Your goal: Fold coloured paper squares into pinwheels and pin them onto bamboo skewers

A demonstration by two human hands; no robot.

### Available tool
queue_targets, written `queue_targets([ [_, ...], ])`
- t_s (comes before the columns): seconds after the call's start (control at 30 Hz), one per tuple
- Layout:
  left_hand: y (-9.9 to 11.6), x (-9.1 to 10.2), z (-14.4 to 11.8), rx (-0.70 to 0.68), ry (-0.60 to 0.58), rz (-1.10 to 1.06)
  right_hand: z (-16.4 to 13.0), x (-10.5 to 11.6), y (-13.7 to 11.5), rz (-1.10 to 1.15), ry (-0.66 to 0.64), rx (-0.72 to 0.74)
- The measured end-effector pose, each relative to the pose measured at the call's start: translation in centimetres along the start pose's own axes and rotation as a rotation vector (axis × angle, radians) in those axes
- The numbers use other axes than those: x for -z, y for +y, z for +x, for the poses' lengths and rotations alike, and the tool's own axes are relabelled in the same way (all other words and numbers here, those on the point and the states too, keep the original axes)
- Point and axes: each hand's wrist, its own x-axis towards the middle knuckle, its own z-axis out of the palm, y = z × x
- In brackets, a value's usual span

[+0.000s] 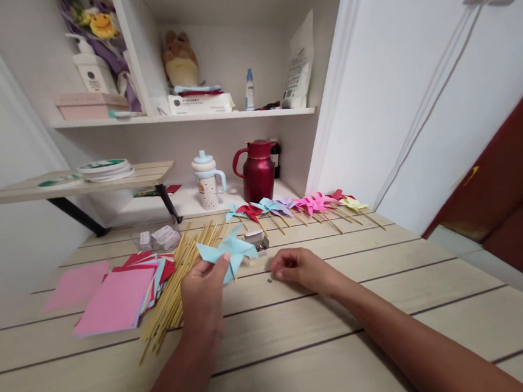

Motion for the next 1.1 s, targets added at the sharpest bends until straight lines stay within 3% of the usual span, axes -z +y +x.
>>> queue_targets([
  [0.17,-0.2,0.3,0.4,0.006,0.036,-0.055,-0.1,-0.8,0.6,-0.11,-0.061,0.003],
  [0.5,-0.7,0.1,0.0,0.049,-0.032,-0.114,0.1,-1.2,0.5,-0.272,-0.043,0.062],
  [0.77,-1.5,0.1,-0.4,0.042,-0.168,-0.202,-0.6,0.7,-0.9,-0.328,-0.467,0.095],
  [1.1,-0.9,-0.2,-1.4,0.077,-0.205,-0.22,-0.4,0.4,-0.8,-0.405,-0.448,0.016],
])
